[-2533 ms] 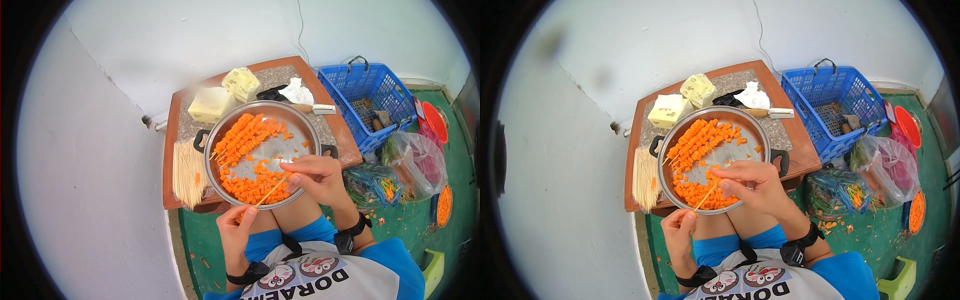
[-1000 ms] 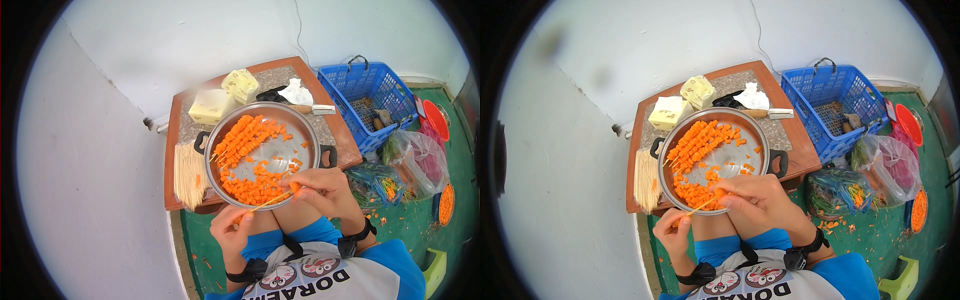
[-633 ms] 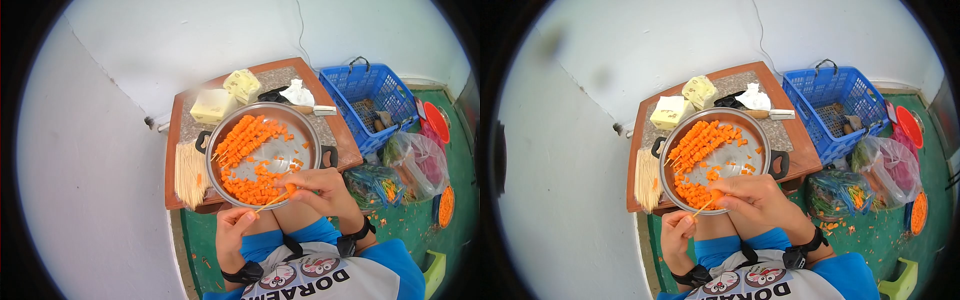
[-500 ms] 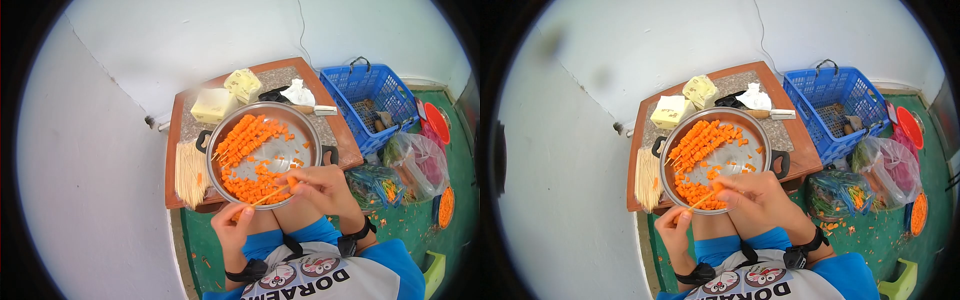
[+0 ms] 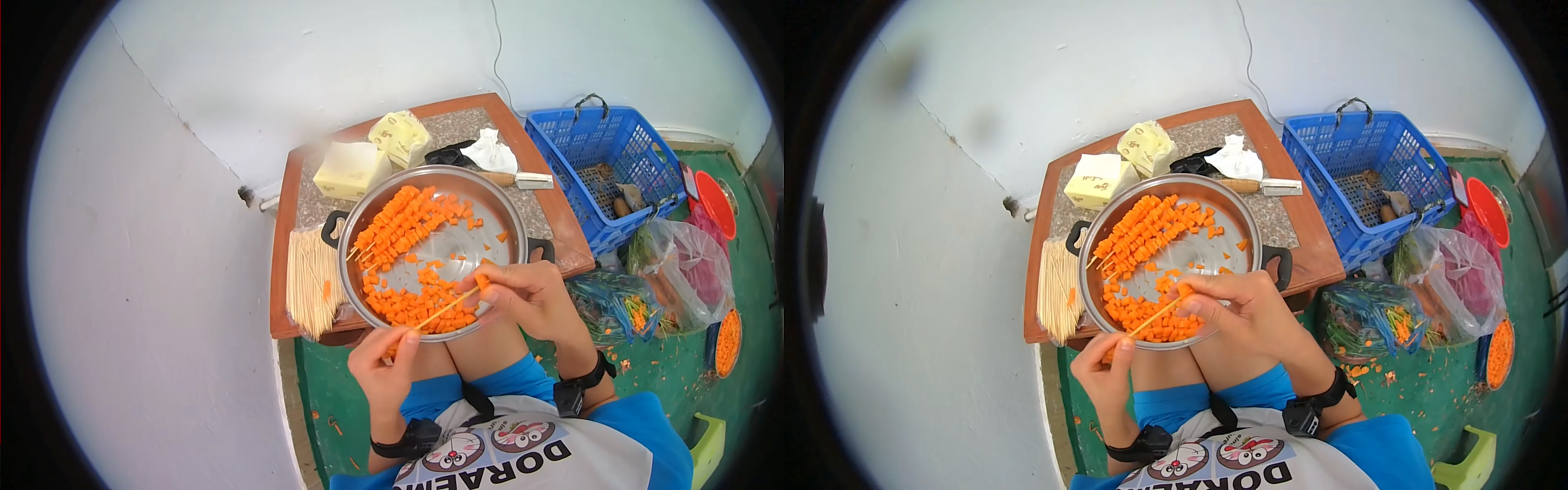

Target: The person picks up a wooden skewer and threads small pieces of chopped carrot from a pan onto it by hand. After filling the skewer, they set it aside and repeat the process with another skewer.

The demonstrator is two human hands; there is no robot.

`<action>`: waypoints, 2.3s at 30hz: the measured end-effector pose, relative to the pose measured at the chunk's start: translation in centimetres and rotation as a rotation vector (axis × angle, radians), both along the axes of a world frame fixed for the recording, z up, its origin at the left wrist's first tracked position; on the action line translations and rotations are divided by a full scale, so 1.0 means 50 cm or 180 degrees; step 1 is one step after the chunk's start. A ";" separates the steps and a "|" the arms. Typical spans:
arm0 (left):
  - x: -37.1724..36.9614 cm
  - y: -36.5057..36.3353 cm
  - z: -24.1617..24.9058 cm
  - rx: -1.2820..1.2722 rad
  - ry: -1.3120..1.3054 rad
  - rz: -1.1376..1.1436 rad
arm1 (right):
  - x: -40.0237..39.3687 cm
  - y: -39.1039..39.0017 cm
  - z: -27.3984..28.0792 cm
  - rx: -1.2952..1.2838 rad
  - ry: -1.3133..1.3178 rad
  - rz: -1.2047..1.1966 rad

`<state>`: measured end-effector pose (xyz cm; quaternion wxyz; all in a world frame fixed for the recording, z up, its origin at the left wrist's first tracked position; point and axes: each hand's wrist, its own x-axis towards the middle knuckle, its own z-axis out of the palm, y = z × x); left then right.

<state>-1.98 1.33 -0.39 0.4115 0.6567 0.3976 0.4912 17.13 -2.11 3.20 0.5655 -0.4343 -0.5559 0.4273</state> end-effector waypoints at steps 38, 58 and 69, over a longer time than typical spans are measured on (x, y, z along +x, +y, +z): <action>-0.008 -0.018 0.012 -0.0614 -0.0221 -0.0063 | -0.026 -0.012 0.013 0.0231 0.0012 -0.0031; -0.017 0.000 -0.002 -0.2179 -0.1195 -0.1579 | -0.058 0.004 -0.037 0.0400 -0.0899 0.0370; -0.015 -0.021 -0.005 -0.1950 -0.1143 -0.1398 | -0.070 -0.001 -0.037 0.0265 -0.0417 -0.0016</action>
